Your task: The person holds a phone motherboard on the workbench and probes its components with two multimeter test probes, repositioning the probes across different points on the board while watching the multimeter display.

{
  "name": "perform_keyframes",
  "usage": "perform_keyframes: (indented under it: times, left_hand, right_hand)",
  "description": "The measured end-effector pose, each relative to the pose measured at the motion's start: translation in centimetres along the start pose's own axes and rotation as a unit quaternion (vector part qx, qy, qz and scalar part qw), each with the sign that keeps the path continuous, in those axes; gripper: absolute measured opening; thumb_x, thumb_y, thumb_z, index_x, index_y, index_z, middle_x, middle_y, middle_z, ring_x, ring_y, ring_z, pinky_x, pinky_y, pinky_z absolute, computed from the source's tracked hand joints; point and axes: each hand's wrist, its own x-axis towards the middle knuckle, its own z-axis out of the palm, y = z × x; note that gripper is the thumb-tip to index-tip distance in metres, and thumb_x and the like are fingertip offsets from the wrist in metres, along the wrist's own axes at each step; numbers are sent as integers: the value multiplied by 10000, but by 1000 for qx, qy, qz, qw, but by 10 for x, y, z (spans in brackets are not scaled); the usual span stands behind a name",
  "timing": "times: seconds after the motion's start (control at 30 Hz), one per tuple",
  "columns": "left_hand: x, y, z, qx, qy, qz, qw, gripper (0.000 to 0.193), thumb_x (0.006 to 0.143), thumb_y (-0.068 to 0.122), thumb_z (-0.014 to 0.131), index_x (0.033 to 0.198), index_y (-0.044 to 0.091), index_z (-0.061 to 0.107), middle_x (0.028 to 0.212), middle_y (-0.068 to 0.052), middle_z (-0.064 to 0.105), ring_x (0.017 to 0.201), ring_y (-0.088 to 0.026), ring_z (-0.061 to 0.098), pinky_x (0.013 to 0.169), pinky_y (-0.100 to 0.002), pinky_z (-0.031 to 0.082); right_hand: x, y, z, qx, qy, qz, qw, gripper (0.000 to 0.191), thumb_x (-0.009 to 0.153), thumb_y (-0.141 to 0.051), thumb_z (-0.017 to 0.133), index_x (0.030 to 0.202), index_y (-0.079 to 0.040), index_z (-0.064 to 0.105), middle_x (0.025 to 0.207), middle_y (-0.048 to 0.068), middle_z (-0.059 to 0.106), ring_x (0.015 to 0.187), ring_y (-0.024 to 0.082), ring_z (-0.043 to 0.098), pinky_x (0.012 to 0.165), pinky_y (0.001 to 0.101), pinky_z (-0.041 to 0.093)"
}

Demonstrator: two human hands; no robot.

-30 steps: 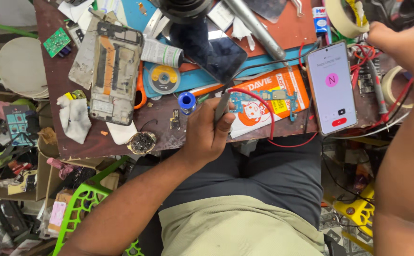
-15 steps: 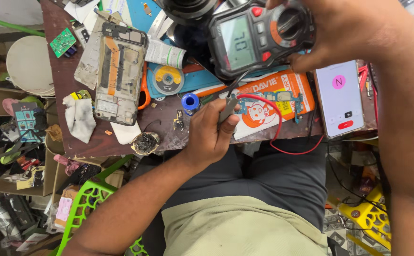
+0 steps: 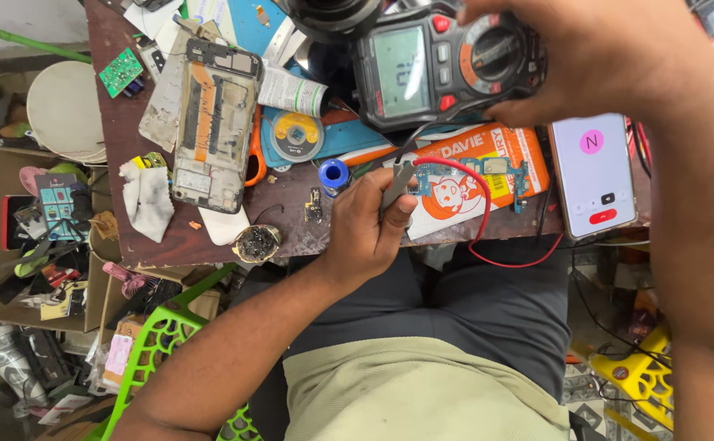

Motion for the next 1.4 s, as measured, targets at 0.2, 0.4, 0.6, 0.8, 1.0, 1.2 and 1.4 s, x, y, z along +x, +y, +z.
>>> perform_keyframes:
  times: [0.2,0.4,0.6,0.8,1.0,1.2,1.4]
  left_hand:
    - [0,1,-2,6,3,4,1000,320,1111,351,570,1194,42,582,868,-79,659,785,-234,664,740,-368,523]
    - [2,1,-2,7,-1,15,1000,317,1111,338,571,1202,34,572,862,-85,651,781,-238,654,723,-373,514]
    - [1,1,-2,-1,-3,11,1000,321,1115,343,564,1208,35,568,852,-77,644,773,-227,659,723,-370,517]
    - [2,0,0,0,-4,-6,1000,315,1109,331,569,1207,32,573,835,-77,647,749,-217,666,710,-362,522]
    - [3,0,0,-1,3,9,1000,310,1125,321,571,1223,28,556,893,-94,656,753,-215,678,700,-340,531]
    - [2,-2,1,7,6,5,1000,332,1110,331,581,1226,22,549,849,-84,648,754,-219,666,709,-357,518]
    - [2,0,0,2,-8,6,1000,331,1118,346,567,1228,34,556,854,-74,651,760,-200,668,714,-343,527]
  right_hand:
    - [-19,-6,9,55,115,-78,989,657,612,-208,974,1128,-45,602,1259,157,714,983,347,708,798,431,566]
    - [-31,7,11,89,151,-125,977,675,705,-194,999,1145,-38,512,1333,196,683,1068,358,701,897,429,550]
    - [-29,-1,25,36,202,-186,961,574,844,-154,971,1125,-69,478,1376,155,658,1107,368,644,931,453,468]
    - [-12,-6,32,12,204,-207,957,475,878,-166,909,1136,-93,518,1415,102,650,1153,318,655,937,405,495]
    - [-11,-9,18,-6,161,-172,972,523,746,-269,965,1104,-84,631,1277,107,694,1049,303,686,833,414,526]
    - [-10,-17,11,-47,160,-162,973,567,702,-339,946,1165,-130,697,1249,100,709,998,303,690,808,424,523]
    - [-21,-1,21,-174,198,-184,947,469,817,-404,933,1171,-172,731,1099,19,713,902,197,679,715,322,501]
